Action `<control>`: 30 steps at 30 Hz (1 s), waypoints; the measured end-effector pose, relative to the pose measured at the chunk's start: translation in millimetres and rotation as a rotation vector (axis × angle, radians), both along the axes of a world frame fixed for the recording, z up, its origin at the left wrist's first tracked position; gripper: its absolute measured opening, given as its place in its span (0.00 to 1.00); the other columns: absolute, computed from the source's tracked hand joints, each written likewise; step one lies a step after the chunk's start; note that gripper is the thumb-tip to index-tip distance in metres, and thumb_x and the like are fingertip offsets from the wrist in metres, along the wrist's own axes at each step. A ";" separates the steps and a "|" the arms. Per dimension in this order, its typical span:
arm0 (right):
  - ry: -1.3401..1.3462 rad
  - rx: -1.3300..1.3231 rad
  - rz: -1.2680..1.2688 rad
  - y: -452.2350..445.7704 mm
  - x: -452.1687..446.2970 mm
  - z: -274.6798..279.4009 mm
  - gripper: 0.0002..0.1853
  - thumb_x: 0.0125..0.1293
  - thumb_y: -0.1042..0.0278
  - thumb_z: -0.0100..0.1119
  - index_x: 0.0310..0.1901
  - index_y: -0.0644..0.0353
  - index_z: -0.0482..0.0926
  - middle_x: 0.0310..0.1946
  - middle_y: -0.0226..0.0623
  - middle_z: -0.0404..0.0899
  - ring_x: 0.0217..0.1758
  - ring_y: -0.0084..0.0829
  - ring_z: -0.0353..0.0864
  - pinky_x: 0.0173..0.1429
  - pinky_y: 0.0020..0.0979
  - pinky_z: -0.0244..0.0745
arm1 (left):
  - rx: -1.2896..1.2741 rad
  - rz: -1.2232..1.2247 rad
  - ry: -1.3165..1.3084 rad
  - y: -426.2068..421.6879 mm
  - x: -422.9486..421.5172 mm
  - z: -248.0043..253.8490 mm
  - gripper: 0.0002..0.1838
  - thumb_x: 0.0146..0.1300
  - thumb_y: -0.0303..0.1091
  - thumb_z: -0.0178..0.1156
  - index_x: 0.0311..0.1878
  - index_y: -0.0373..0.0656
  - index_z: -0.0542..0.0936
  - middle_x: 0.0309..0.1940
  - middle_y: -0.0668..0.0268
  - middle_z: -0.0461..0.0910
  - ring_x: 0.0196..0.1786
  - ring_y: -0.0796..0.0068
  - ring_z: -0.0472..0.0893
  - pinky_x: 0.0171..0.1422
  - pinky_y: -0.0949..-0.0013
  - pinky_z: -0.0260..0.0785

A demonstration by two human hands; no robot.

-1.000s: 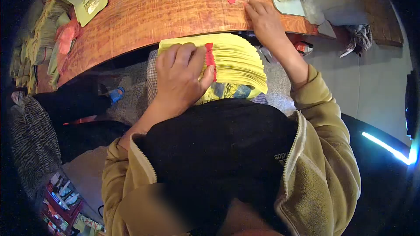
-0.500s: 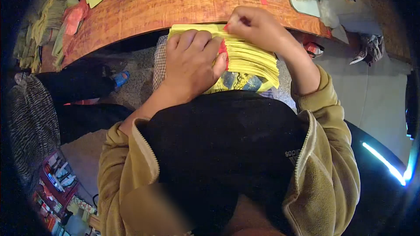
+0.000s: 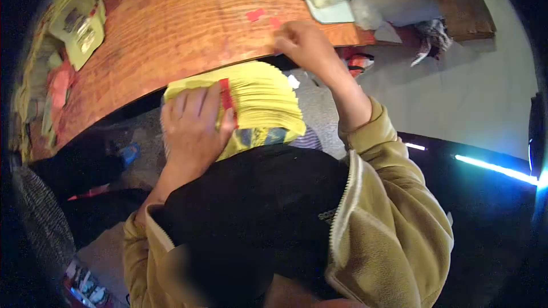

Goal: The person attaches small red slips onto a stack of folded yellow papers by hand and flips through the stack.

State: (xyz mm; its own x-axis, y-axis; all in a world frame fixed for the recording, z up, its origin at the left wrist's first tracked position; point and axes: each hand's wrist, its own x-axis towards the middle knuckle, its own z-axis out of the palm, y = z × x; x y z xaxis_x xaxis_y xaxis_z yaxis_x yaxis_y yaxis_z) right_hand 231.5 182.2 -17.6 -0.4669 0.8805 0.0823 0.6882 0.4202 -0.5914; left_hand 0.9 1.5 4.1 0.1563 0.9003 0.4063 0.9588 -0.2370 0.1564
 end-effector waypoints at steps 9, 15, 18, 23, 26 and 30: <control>-0.579 0.850 -0.270 50.3 83.3 -35.7 0.09 0.63 0.67 0.55 0.41 0.57 0.81 0.43 0.38 0.79 0.50 0.45 0.78 0.54 0.48 0.72 | -0.045 0.021 -0.068 -1.0 2.6 1.3 0.22 0.58 0.43 0.67 0.55 0.45 0.83 0.53 0.62 0.77 0.59 0.57 0.73 0.65 0.53 0.64; -0.701 0.793 -0.215 48.7 87.1 -34.0 0.10 0.62 0.67 0.54 0.43 0.56 0.83 0.44 0.35 0.79 0.52 0.41 0.77 0.56 0.48 0.71 | -0.007 0.010 -0.059 -0.9 -0.4 -0.5 0.21 0.57 0.42 0.68 0.53 0.44 0.84 0.54 0.61 0.77 0.58 0.56 0.74 0.64 0.53 0.64; -0.749 0.773 -0.192 43.2 85.9 -28.7 0.07 0.62 0.67 0.56 0.37 0.57 0.83 0.42 0.36 0.80 0.51 0.41 0.79 0.54 0.46 0.73 | -0.003 0.001 -0.078 -1.4 -0.7 0.0 0.19 0.55 0.42 0.68 0.50 0.46 0.84 0.49 0.65 0.79 0.54 0.61 0.77 0.59 0.55 0.65; -0.569 0.387 -0.193 21.7 48.5 -17.5 0.07 0.63 0.73 0.58 0.42 0.58 0.82 0.41 0.43 0.80 0.48 0.50 0.80 0.56 0.47 0.76 | 0.057 -0.032 -0.087 -0.7 2.2 1.0 0.18 0.54 0.41 0.69 0.49 0.47 0.84 0.45 0.69 0.79 0.51 0.65 0.77 0.57 0.57 0.64; -0.163 0.381 0.063 12.8 23.7 -27.4 0.13 0.62 0.75 0.58 0.49 0.61 0.81 0.48 0.46 0.81 0.54 0.51 0.79 0.59 0.46 0.75 | 0.038 -0.024 -0.061 -0.8 3.5 3.3 0.17 0.55 0.41 0.69 0.47 0.47 0.84 0.42 0.70 0.79 0.51 0.67 0.77 0.56 0.58 0.63; -0.149 0.635 0.211 15.9 10.4 -38.6 0.20 0.61 0.78 0.58 0.56 0.62 0.79 0.55 0.48 0.80 0.60 0.53 0.78 0.63 0.44 0.74 | -0.023 -0.016 -0.034 -1.0 2.8 3.3 0.17 0.56 0.43 0.68 0.49 0.52 0.85 0.44 0.70 0.78 0.52 0.66 0.77 0.58 0.57 0.62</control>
